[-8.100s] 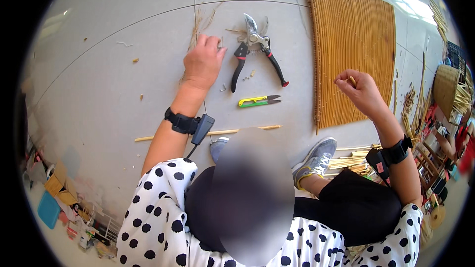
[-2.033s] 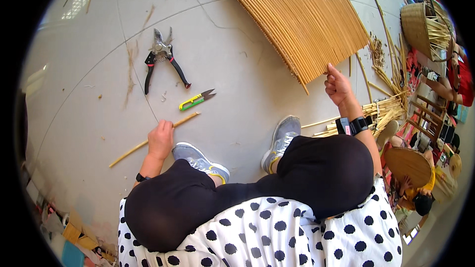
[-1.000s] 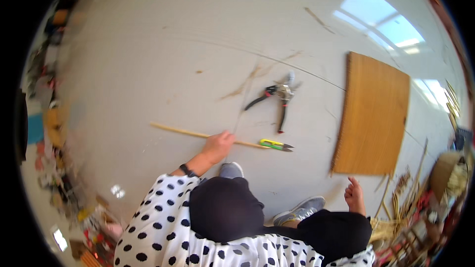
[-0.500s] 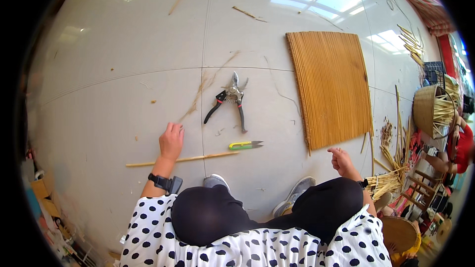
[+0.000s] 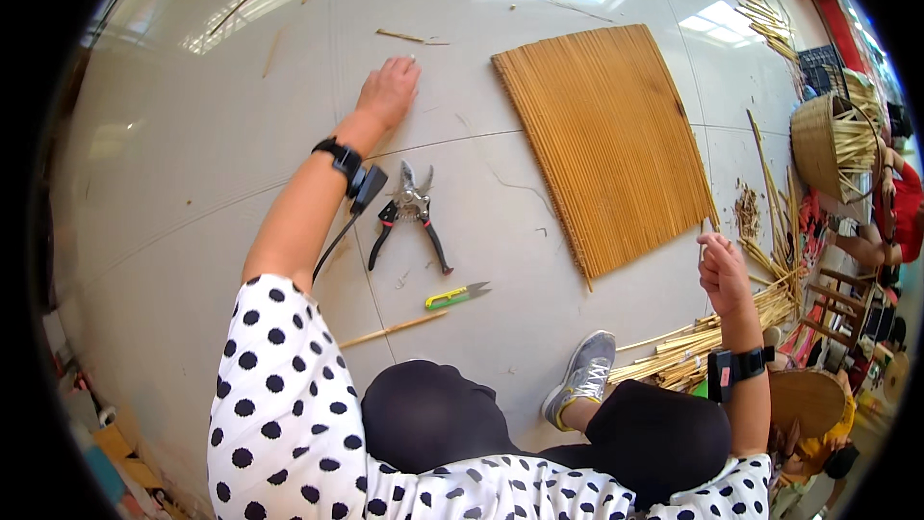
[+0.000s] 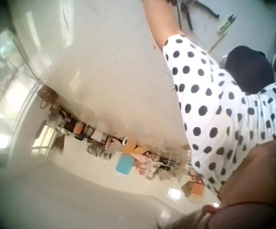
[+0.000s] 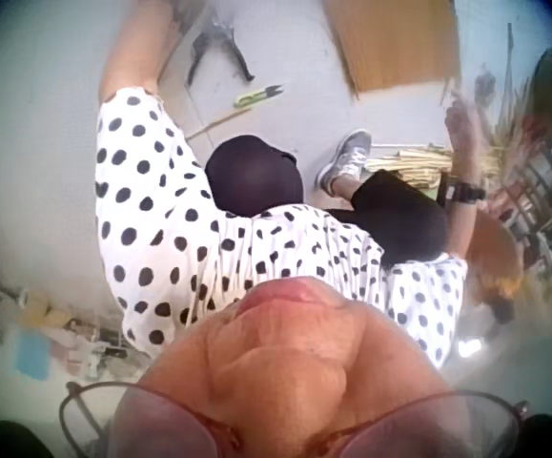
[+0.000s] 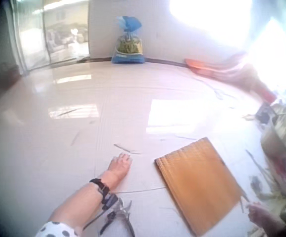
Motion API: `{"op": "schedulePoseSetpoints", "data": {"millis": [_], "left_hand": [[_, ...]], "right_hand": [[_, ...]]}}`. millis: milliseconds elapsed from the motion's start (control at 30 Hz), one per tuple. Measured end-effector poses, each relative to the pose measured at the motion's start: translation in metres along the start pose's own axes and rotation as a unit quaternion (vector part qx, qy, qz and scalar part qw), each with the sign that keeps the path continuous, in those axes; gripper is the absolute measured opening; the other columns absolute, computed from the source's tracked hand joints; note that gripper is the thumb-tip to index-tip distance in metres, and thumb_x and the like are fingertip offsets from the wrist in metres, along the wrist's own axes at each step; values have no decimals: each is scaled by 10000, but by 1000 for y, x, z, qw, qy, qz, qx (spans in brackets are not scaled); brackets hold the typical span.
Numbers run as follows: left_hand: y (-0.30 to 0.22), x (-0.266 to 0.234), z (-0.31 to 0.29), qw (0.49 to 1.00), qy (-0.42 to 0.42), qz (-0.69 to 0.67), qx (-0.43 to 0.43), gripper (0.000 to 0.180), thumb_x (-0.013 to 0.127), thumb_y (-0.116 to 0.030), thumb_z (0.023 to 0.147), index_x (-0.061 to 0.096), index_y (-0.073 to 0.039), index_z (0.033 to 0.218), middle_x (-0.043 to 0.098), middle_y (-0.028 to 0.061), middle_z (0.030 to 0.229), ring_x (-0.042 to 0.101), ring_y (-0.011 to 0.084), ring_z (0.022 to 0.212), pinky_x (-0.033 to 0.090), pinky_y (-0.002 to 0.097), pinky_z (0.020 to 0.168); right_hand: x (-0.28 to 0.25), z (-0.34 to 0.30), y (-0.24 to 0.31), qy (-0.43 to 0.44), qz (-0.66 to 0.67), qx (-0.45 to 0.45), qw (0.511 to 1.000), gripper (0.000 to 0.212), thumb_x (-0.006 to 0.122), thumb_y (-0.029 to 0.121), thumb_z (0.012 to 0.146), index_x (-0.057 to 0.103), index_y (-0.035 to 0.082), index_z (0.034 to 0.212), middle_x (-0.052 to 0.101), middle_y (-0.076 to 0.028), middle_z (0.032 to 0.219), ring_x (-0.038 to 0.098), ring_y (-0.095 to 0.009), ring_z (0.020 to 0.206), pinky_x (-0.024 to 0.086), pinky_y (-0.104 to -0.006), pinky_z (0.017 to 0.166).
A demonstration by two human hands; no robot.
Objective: The person assembles a bamboo mat by picking up bamboo sticks and weaving them into a pre-strung base. They use pliers and a small cutter to trim the materials and adjust the structure.
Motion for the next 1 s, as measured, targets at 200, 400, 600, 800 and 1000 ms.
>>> {"op": "schedulePoseSetpoints", "data": {"millis": [200, 400, 600, 800, 1000], "left_hand": [[-8, 37, 91, 992, 92, 87, -18, 190, 469, -129, 885, 645, -106, 953, 615, 76, 1114, 560, 251, 1101, 492, 429, 822], [27, 64, 117, 979, 107, 167, -53, 295, 434, -188, 921, 714, -103, 961, 698, 119, 1001, 685, 301, 912, 550, 434, 734], [-15, 47, 89, 974, 189, 123, -22, 201, 608, -235, 862, 672, -104, 1001, 686, 131, 1000, 648, 346, 963, 526, 443, 799], [-43, -4, 23, 988, 128, -91, -8, 149, 616, -182, 844, 614, -64, 935, 686, 114, 878, 651, 323, 808, 513, 409, 720], [-55, -82, -94, 912, 153, -369, -91, 156, 593, -58, 875, 620, 7, 1015, 628, 31, 801, 570, 111, 678, 469, 238, 652]], "right_hand": [[-67, -49, -32, -70, 112, 6, 991, 123, 534, 238, 965, 544, 127, 1015, 238, 94, 547, 202, -16, 425, 131, -193, 367], [-90, -64, -58, -165, 231, 32, 958, 107, 577, 236, 942, 596, 147, 998, 264, 87, 550, 237, -35, 427, 164, -196, 371], [-91, -75, -48, -126, 203, 24, 971, 173, 528, 247, 974, 565, 100, 1058, 243, 89, 578, 231, -21, 464, 165, -184, 380], [-62, -61, -21, -42, 105, -7, 994, 183, 504, 252, 985, 567, 93, 1050, 254, 99, 587, 230, -9, 460, 163, -174, 373], [37, 15, -1, 89, 6, -2, 996, 210, 486, 266, 994, 567, 92, 1080, 235, 107, 585, 218, -3, 463, 152, -174, 381]]}}
Point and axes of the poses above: each hand's wrist, its own z-axis towards the middle knuckle, its own x-axis out of the palm, y = z × x, the point moved 7 cm from there along z, towards the middle knuckle
